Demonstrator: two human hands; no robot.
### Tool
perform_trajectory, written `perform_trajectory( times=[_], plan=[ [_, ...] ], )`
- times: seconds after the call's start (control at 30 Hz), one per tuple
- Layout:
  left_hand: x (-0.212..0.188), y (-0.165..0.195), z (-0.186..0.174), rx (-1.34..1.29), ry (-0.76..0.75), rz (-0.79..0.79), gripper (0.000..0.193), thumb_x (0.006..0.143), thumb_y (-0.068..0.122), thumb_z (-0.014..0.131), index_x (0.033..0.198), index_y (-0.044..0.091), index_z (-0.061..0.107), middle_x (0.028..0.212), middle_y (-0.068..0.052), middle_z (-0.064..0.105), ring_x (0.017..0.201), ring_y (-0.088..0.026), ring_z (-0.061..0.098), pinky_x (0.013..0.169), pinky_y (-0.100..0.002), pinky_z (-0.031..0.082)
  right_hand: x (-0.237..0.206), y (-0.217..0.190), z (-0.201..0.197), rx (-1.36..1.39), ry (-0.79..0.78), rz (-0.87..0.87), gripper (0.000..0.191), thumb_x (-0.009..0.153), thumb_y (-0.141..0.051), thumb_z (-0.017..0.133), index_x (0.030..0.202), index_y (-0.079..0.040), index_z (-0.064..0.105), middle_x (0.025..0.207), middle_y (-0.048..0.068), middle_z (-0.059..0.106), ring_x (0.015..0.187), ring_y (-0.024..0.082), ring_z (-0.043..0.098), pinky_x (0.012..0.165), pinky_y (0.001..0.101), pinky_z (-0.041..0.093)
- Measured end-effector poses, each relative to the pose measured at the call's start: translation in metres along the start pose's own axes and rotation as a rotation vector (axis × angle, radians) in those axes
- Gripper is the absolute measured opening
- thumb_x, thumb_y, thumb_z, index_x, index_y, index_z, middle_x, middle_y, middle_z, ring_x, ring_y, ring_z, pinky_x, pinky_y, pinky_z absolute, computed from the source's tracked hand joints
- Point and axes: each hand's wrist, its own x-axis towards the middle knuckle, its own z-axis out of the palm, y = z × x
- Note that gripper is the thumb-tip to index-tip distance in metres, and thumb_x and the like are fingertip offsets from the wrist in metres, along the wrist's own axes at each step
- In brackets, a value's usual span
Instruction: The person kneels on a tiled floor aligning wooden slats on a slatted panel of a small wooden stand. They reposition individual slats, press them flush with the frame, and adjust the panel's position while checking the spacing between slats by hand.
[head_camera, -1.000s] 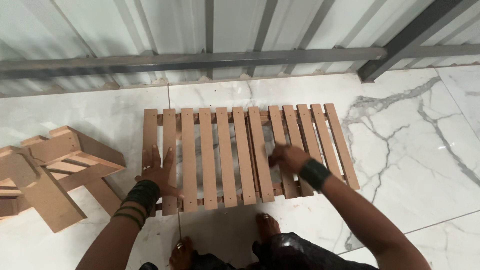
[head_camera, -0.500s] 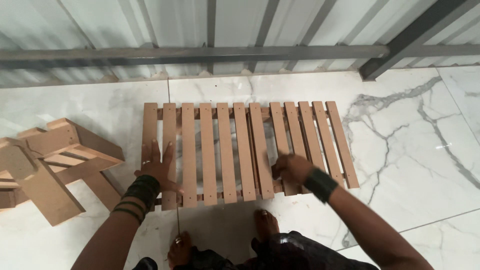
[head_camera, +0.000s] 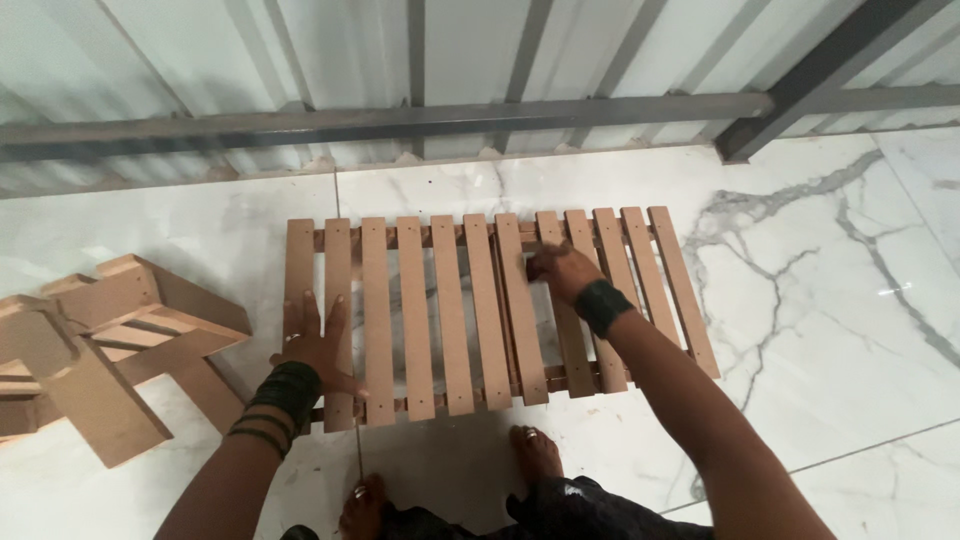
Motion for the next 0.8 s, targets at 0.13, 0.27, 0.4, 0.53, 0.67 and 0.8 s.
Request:
perform_trajectory(
  times=[0.13,0.27,0.4,0.53,0.67,0.8],
  plan=[
    [0.000,-0.001,0.002,-0.027,0.004,0.012,0.164,0.049,0.066,0.098,0.160,0.042,-0.021,0.169,-0.009,-0.033,0.157,-0.040,-0.015,0.113,-0.074,0.031,-0.050,-0.017,0.006,0.148,-0.294,0.095,0.025,0.097,-0.008,0.057,0.108,-0.019,0.077,0.129,0.002,0.071,0.111,0.018,0.070,0.100,0.0359,0.056],
    [-0.001,-0.002,0.002,-0.011,0.019,0.016,0.163,0.049,0.067,0.098,0.159,0.041,-0.020,0.169,-0.010,-0.032,0.158,-0.041,-0.018,0.112,-0.073,0.033,-0.088,-0.035,0.010,0.041,-0.336,0.029,0.024,0.090,-0.012,0.065,0.111,-0.018,0.075,0.124,0.000,0.074,0.115,0.018,0.067,0.103,0.0355,0.055],
    [-0.003,-0.004,0.003,-0.033,0.007,0.023,0.164,0.049,0.065,0.098,0.159,0.042,-0.021,0.169,-0.009,-0.032,0.157,-0.040,-0.020,0.113,-0.074,0.032,-0.057,-0.021,0.005,0.149,-0.245,0.029,0.028,0.097,-0.006,0.056,0.112,-0.019,0.076,0.133,0.003,0.069,0.116,0.020,0.067,0.101,0.0373,0.055],
    [-0.005,-0.004,0.004,-0.021,0.025,0.026,0.164,0.048,0.066,0.098,0.158,0.042,-0.022,0.168,-0.010,-0.032,0.156,-0.040,-0.026,0.113,-0.074,0.031,0.005,0.000,-0.006,0.184,-0.144,0.191,0.027,0.097,-0.010,0.056,0.120,-0.018,0.070,0.132,0.003,0.069,0.114,0.021,0.068,0.098,0.0372,0.057],
    [-0.003,-0.003,0.005,-0.031,0.007,0.029,0.162,0.050,0.065,0.098,0.159,0.042,-0.019,0.169,-0.009,-0.032,0.155,-0.039,-0.028,0.112,-0.075,0.030,0.009,0.001,-0.012,0.160,-0.087,0.165,0.023,0.095,-0.013,0.060,0.113,-0.017,0.075,0.127,0.002,0.072,0.110,0.022,0.071,0.099,0.0376,0.057],
    [-0.002,-0.004,0.006,-0.034,0.017,0.024,0.162,0.050,0.066,0.098,0.159,0.042,-0.020,0.169,-0.008,-0.033,0.155,-0.037,-0.029,0.112,-0.075,0.030,-0.043,-0.008,-0.013,0.337,-0.207,0.150,0.024,0.097,-0.012,0.058,0.108,-0.020,0.078,0.124,0.000,0.074,0.109,0.018,0.072,0.099,0.0385,0.055]
  ],
)
